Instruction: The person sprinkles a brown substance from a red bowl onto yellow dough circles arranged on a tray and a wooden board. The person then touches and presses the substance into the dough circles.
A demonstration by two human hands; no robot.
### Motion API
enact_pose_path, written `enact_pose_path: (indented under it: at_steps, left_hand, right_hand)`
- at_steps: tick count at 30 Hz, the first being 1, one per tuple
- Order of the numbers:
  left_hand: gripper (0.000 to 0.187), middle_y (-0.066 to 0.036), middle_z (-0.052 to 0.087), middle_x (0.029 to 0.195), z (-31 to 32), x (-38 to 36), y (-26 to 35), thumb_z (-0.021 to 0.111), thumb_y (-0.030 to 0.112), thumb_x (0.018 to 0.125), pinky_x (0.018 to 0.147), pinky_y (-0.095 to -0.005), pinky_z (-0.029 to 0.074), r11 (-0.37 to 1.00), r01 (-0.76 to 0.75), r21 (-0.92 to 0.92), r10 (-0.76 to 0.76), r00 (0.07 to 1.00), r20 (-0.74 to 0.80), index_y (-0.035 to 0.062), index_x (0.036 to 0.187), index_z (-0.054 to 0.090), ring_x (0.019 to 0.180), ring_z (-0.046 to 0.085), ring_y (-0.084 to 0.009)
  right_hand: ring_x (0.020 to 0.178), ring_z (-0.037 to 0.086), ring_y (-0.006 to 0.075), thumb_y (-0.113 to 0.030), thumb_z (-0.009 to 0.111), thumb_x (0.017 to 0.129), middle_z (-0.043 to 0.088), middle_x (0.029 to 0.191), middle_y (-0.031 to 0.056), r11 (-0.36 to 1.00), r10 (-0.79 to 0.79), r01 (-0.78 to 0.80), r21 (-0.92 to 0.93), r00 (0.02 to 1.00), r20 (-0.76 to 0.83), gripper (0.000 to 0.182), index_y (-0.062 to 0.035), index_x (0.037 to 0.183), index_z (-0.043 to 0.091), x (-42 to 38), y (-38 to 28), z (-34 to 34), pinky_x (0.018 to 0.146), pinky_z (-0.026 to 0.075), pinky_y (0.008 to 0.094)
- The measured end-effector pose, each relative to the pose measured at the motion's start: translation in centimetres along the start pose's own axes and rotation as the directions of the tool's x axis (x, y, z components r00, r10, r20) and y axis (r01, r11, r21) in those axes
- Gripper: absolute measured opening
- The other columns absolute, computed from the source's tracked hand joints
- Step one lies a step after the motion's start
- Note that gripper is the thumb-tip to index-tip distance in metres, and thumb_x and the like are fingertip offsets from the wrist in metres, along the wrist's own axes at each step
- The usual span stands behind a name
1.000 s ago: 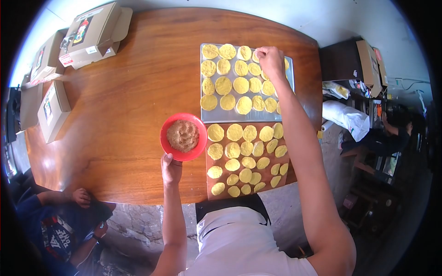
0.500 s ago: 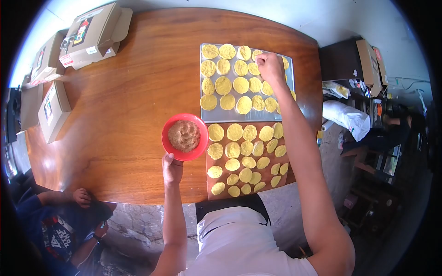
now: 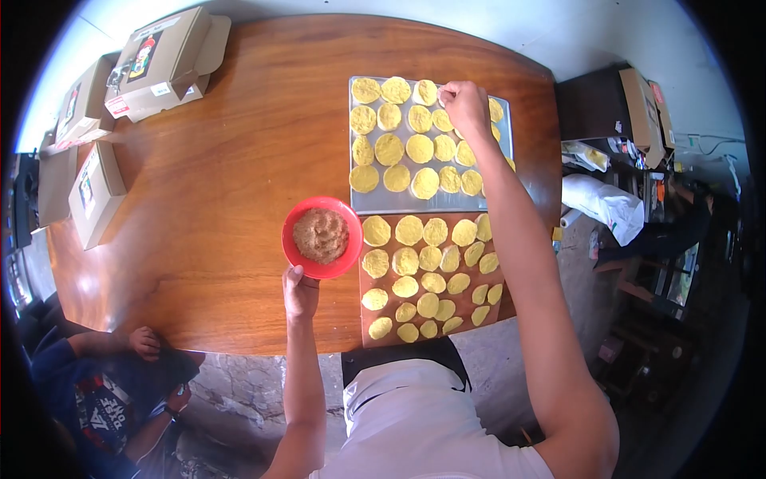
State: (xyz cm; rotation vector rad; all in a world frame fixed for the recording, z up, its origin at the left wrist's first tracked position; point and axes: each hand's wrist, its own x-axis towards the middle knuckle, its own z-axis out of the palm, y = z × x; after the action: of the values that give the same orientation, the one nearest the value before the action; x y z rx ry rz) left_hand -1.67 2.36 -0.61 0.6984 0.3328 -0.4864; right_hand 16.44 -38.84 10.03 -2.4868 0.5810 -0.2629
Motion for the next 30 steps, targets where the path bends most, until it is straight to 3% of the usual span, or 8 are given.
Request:
enact_pose_path:
  at_steps: [8, 10, 14, 15, 18, 25, 27, 30]
  left_hand:
    - [0.059, -0.018, 0.054, 0.135, 0.3, 0.0, 0.4, 0.062, 0.027, 0.088, 0.106, -0.0444, 0.044, 1.0, -0.015, -0.005, 0.015, 1.0, -0.018, -0.0057, 0.134, 0.046, 0.123, 0.055, -0.0278]
    - [0.063, -0.019, 0.053, 0.135, 0.4, 0.0, 0.3, 0.062, 0.028, 0.088, 0.105, -0.0431, 0.045, 1.0, -0.021, -0.003, 0.021, 0.999, -0.035, -0.008, 0.136, 0.042, 0.122, 0.055, -0.0277]
    - [0.065, -0.019, 0.053, 0.135, 0.2, -0.1, 0.3, 0.062, 0.029, 0.087, 0.105, -0.0437, 0.044, 1.0, -0.03, 0.002, 0.03, 0.998, -0.051, -0.0074, 0.137, 0.042, 0.122, 0.055, -0.0276]
    - [0.065, -0.019, 0.053, 0.135, 0.2, -0.1, 0.2, 0.062, 0.029, 0.087, 0.105, -0.0438, 0.044, 1.0, -0.028, 0.008, 0.029, 0.998, -0.049, -0.0072, 0.137, 0.042, 0.123, 0.055, -0.0275]
    - [0.064, -0.019, 0.053, 0.134, 0.4, -0.1, 0.1, 0.063, 0.029, 0.087, 0.105, -0.0432, 0.045, 1.0, -0.022, -0.006, 0.022, 0.999, -0.029, -0.0071, 0.136, 0.043, 0.122, 0.056, -0.0272]
    - [0.063, -0.017, 0.051, 0.139, 0.1, -0.2, -0.3, 0.062, 0.027, 0.087, 0.109, -0.0459, 0.042, 1.0, 0.007, 0.008, -0.008, 1.0, 0.005, -0.0028, 0.138, 0.042, 0.128, 0.051, -0.0288]
    - [0.064, -0.017, 0.05, 0.14, -0.1, -0.3, -0.4, 0.063, 0.027, 0.086, 0.109, -0.0461, 0.041, 1.0, 0.028, 0.005, -0.028, 1.0, 0.0, -0.0028, 0.139, 0.042, 0.128, 0.051, -0.029]
    - [0.065, -0.017, 0.05, 0.14, 0.0, -0.4, -0.4, 0.063, 0.028, 0.086, 0.109, -0.0461, 0.041, 1.0, 0.019, 0.012, -0.019, 1.0, 0.0, -0.003, 0.139, 0.041, 0.128, 0.051, -0.0289]
  right_hand:
    - [0.062, 0.063, 0.0302, -0.01, 0.064, 0.083, 0.06, 0.066, 0.0203, 0.998, 0.02, -0.018, 0.059, 0.999, -0.042, 0.011, 0.0008, 0.081, 0.066, 0.0, 0.7, -0.2, 0.062, 0.047, 0.0375]
    - [0.063, 0.063, 0.0301, -0.012, 0.065, 0.083, 0.06, 0.066, 0.0201, 0.996, 0.084, -0.084, -0.017, 0.996, -0.022, 0.012, 0.0003, 0.08, 0.066, -0.2, 1.3, -1.0, 0.063, 0.048, 0.0371]
    - [0.07, 0.066, 0.0342, -0.011, 0.064, 0.082, 0.063, 0.073, 0.0224, 0.991, 0.05, -0.054, -0.119, 0.998, -0.032, 0.011, -0.0008, 0.081, 0.068, -0.5, 3.1, -2.6, 0.066, 0.049, 0.0387]
    - [0.071, 0.069, 0.028, -0.011, 0.067, 0.083, 0.069, 0.078, 0.0179, 0.981, 0.047, -0.051, -0.186, 0.999, -0.028, 0.013, -0.0013, 0.09, 0.071, -0.4, 3.3, -2.8, 0.068, 0.052, 0.0359]
    - [0.072, 0.069, 0.0286, -0.01, 0.066, 0.082, 0.066, 0.078, 0.0204, 0.965, 0.084, -0.079, -0.251, 0.996, 0.01, 0.012, -0.0006, 0.089, 0.07, -0.4, 3.7, -3.2, 0.069, 0.051, 0.0364]
    - [0.074, 0.069, 0.0291, -0.01, 0.065, 0.081, 0.066, 0.079, 0.0207, 0.968, 0.096, -0.098, -0.232, 0.995, -0.019, 0.011, -0.0016, 0.087, 0.07, -1.2, 3.6, -3.6, 0.069, 0.051, 0.0356]
    - [0.08, 0.064, 0.0407, -0.008, 0.061, 0.08, 0.064, 0.08, 0.0241, 0.98, 0.107, -0.107, -0.167, 0.994, -0.008, 0.009, -0.002, 0.08, 0.068, -1.4, 3.8, -3.6, 0.072, 0.05, 0.0436]
    - [0.077, 0.062, 0.0413, -0.007, 0.06, 0.079, 0.062, 0.077, 0.0245, 0.986, 0.062, -0.066, -0.155, 0.998, -0.033, 0.008, -0.001, 0.078, 0.066, -1.5, 4.2, -3.5, 0.069, 0.049, 0.0437]
